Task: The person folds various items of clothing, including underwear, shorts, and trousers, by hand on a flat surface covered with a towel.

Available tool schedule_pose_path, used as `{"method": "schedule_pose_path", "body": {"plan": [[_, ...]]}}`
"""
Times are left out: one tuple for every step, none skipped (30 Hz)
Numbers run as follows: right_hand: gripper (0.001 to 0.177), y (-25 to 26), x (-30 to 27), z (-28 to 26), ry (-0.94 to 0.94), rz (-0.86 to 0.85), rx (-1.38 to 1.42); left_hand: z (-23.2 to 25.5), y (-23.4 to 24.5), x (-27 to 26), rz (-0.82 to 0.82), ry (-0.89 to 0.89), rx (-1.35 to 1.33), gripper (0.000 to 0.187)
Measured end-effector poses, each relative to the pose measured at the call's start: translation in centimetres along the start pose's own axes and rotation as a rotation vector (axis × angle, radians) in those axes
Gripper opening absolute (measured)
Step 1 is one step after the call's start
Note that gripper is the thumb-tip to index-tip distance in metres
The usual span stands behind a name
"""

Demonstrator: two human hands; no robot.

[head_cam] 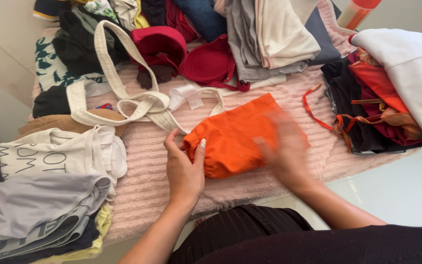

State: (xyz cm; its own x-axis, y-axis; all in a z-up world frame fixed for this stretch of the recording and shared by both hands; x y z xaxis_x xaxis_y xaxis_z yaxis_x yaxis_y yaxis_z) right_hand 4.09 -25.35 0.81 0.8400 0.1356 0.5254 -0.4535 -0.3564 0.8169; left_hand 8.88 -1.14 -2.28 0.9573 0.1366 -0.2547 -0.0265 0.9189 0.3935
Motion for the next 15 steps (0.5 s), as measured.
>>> {"method": "schedule_pose_path", "body": {"plan": [[0.067,-0.8,1.0,-2.8,0.137,0.040,0.113,-0.3,-0.3,0.2,-0.004,0.035,0.063,0.067],[0.067,-2.4,1.3,-4.7,0.175,-0.056,0.246,-0.7,-0.7,0.5,-0.008,0.071,0.125,0.063],[0.066,-3.9,1.4,-6.4,0.215,-0.150,0.383,-0.9,-0.9,0.7,-0.007,0.067,0.130,0.063],[0.066,-4.4,2.0,-6.8,0.214,-0.145,0.386,0.0,-0.8,0.8,0.051,-0.047,0.141,0.060],[0.068,-6.5,2.3,-6.7,0.193,-0.313,0.342,0.7,-0.5,0.7,0.111,-0.158,0.147,0.057],[0.070,-8.5,2.2,-6.3,0.170,-0.480,0.294,0.4,-0.6,0.9,0.116,-0.158,0.146,0.057],[0.070,-8.8,2.3,-5.4,0.178,-0.478,0.295,-0.3,-0.7,1.4,0.118,-0.091,0.162,0.054],[0.071,-8.7,2.1,-3.4,0.175,-0.514,0.139,-0.9,-0.7,1.9,0.119,-0.024,0.177,0.052],[0.071,-8.6,1.8,-1.3,0.169,-0.551,-0.017,-1.0,-0.7,2.0,0.124,-0.022,0.174,0.052],[0.070,-8.2,2.0,0.7,0.146,-0.519,-0.046,-1.5,-0.9,2.3,0.107,0.026,0.185,0.051],[0.068,-7.8,2.1,2.7,0.120,-0.489,-0.073,-2.1,-1.2,2.4,0.087,0.075,0.197,0.050],[0.068,-7.8,2.0,4.1,0.123,-0.492,-0.071,-2.2,-1.2,2.4,0.089,0.079,0.197,0.050],[0.071,-7.9,2.0,6.5,0.017,-0.547,-0.109,-1.9,-1.1,2.5,0.103,0.040,0.190,0.051],[0.073,-7.9,1.6,8.6,-0.090,-0.600,-0.149,-1.6,-0.9,2.6,0.117,0.000,0.184,0.053],[0.073,-7.9,1.1,9.3,-0.087,-0.604,-0.148,-1.9,-0.7,2.6,0.118,0.006,0.183,0.053]]}}
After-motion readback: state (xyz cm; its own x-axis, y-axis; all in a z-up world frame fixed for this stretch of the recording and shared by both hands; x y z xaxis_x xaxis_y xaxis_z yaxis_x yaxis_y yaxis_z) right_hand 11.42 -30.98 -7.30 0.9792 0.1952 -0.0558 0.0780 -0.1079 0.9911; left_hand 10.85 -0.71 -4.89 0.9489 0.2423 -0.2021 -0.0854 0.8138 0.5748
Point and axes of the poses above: each hand's wrist, its own x-axis towards the middle knuckle, its own y-axis out of the back of the hand, z = x × y, the point moved 9 cm from there along x, towards the middle knuckle, and after that the axes turned 14 degrees about y, right-handed, at the moved point
